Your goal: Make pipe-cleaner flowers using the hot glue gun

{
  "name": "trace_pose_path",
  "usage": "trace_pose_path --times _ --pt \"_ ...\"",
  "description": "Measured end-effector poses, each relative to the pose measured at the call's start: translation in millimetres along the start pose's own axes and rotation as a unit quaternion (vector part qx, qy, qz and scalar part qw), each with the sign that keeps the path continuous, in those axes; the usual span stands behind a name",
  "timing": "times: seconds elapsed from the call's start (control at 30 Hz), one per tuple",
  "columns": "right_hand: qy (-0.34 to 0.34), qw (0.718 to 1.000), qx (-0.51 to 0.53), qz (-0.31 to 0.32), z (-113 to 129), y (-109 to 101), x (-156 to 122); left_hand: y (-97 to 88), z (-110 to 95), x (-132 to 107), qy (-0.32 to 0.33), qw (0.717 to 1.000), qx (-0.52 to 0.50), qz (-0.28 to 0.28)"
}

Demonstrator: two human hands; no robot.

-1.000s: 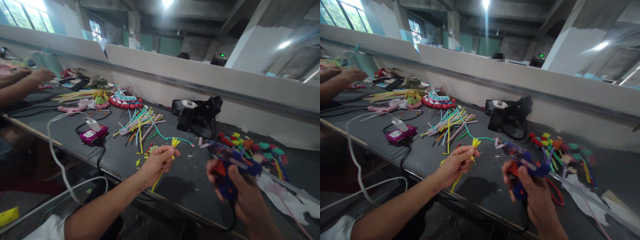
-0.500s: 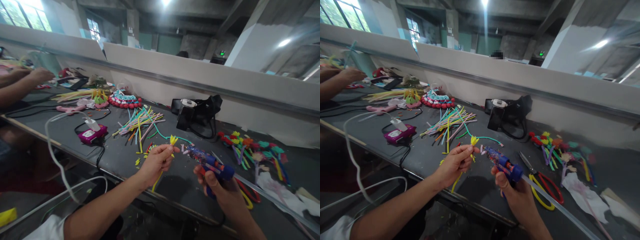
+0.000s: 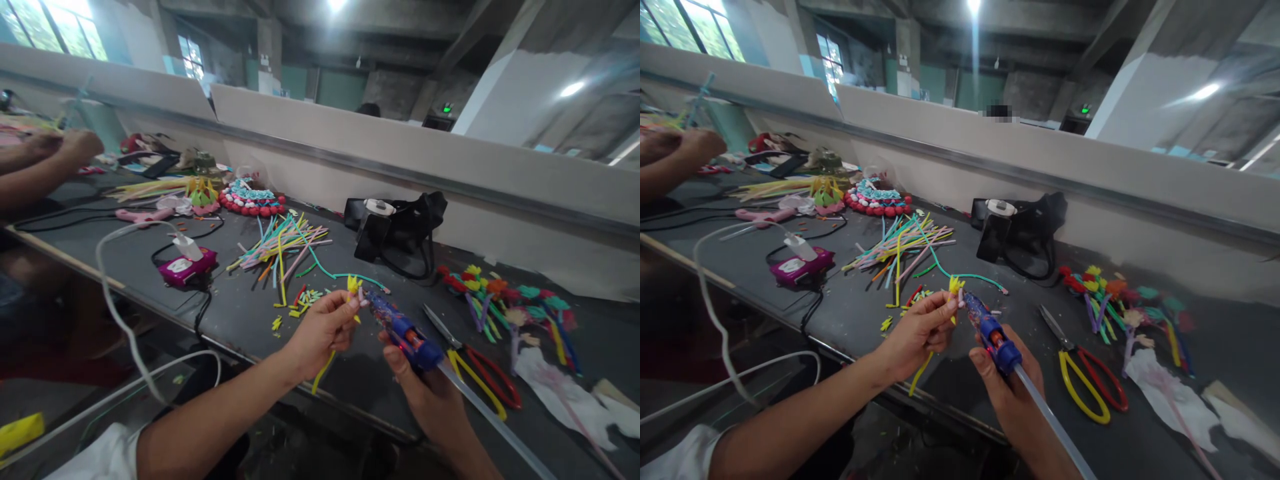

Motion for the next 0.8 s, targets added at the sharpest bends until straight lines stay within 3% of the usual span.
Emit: trace_pose_path --times 0.33,0.57,0.8 --pt "-0.001 0.999 0.0 -0.033 2.0 -1.7 0.5 0.1 -4.3 0.5 -0.001 0.999 -0.002 -0.036" --pt "-0.069 0.996 -0.052 0.022 4.0 -1.8 -1.6 -0.6 -5.1 0.5 -0.008 0.999 0.004 -0.043" --pt "-0.068 0.996 -0.055 0.034 3.0 -0.3 -2.8 1.1 -5.5 -1.0 -0.02 0.998 0.014 -0.064"
Point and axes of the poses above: each hand's wrist, its own x-axis towards the middle knuckle, its own y-axis out of the palm, z = x × y, the point moved 1 cm from there along x, towards the middle knuckle, and after that the axes turned 10 degrees about x, right-handed, at the moved point
